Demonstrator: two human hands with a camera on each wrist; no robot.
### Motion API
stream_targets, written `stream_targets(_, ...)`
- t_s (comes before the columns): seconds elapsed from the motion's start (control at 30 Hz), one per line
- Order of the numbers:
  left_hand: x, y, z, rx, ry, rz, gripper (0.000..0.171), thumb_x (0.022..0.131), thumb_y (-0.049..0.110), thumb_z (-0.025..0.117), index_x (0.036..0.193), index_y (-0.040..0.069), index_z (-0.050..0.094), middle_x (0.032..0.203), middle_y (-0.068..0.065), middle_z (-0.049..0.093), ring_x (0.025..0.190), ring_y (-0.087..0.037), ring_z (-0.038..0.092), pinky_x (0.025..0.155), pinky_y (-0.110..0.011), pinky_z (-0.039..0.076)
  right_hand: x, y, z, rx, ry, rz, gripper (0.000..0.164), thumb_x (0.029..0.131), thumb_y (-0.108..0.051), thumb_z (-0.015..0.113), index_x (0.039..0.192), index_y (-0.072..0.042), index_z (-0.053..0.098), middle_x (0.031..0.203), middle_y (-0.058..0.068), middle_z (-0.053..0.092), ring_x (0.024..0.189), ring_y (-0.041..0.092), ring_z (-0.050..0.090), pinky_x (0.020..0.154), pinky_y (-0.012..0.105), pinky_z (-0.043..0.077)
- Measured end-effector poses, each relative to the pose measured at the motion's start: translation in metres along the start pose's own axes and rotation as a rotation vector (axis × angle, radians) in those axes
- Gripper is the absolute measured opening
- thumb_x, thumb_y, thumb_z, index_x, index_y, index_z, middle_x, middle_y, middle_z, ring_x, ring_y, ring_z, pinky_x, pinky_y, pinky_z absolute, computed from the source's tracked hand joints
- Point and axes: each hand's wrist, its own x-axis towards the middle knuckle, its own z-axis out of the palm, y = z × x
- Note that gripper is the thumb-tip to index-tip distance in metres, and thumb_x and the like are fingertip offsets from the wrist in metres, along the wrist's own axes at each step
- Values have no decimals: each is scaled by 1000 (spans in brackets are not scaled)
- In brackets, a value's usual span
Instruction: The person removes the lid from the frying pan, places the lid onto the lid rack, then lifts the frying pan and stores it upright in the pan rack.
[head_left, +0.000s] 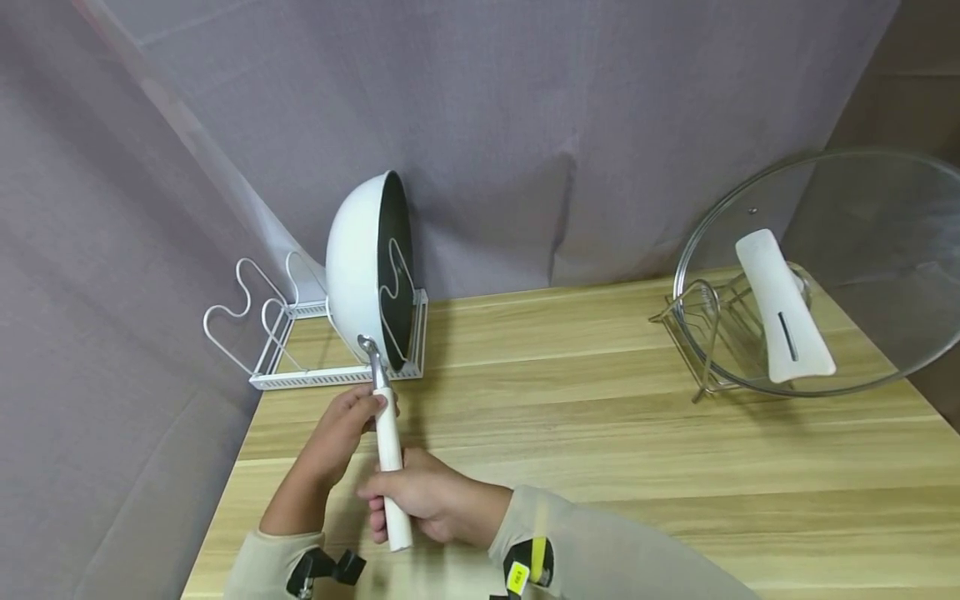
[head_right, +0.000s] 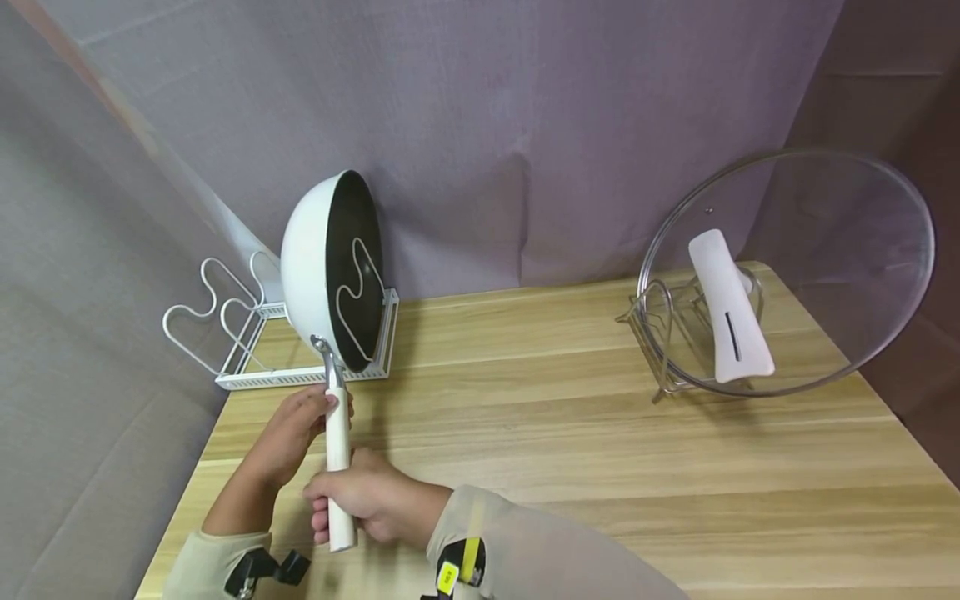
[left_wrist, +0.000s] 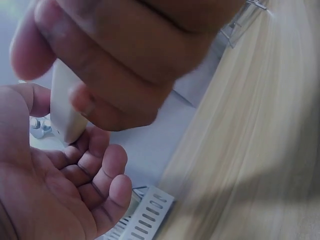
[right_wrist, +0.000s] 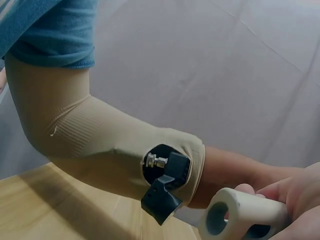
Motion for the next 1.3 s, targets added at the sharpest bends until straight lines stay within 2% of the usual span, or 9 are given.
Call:
stream_targets(0.13,0,-2,-1,9,-17,-11,28,99,10,48,108,-13,62,94,-9,66,87,-18,62,83,-31,52,3,3,-3,-14,7,-3,14,92,-4,66,88,-8,52,68,6,55,56,17,57,56,33,57)
stream_targets(0.3,0,-2,-2,22,-14,-19,33,100,12,48,112,-16,60,96,-10,66,88,-19,62,84,-31,51,6,2,-7,-25,25,-30,11,94,-11,66,93,-3,59,72,7,61,60,17,61,62,34,59)
stream_targets(0.47,-1,-2,-1,46,0,-37,36,101,13,48,115,-18,60,97,-12,67,86,-20,63,84,-32,52,4,-3,-13,-18,56,-66,14,91,-12,65,99,-2,61,80,8,65,67,18,63,66,31,56)
stream_targets(0.67,-3,-1,-1,88,15,-71,35,102,14,49,118,-15,61,99,-13,67,84,-20,63,81,-32,52,-1,-7,-20,-77,97,-90,18,89,-12,65,102,1,61,90,8,63,80,20,60,72,31,50)
stream_targets(0.87,-4,0,-1,110,23,-93,31,101,13,50,115,-12,62,91,-8,63,80,-20,59,82,-37,52,-3,-12,-27,-141,117,-86,24,89,-14,65,107,1,62,91,8,64,78,19,62,70,31,52)
stream_targets(1.1,-5,2,-2,131,38,-98,23,102,15,53,104,-7,61,77,-6,52,75,-23,53,78,-38,50,-3,-13,-32,-169,137,-93,29,88,-10,63,113,3,63,92,7,65,78,18,62,73,34,55)
stream_targets(1.3,-6,3,-3,193,42,-105,23,102,17,55,107,-4,64,77,-6,56,76,-22,55,75,-35,49,-5,-15,-37,-162,159,-91,31,86,-8,64,113,4,58,93,11,64,76,19,60,76,37,58)
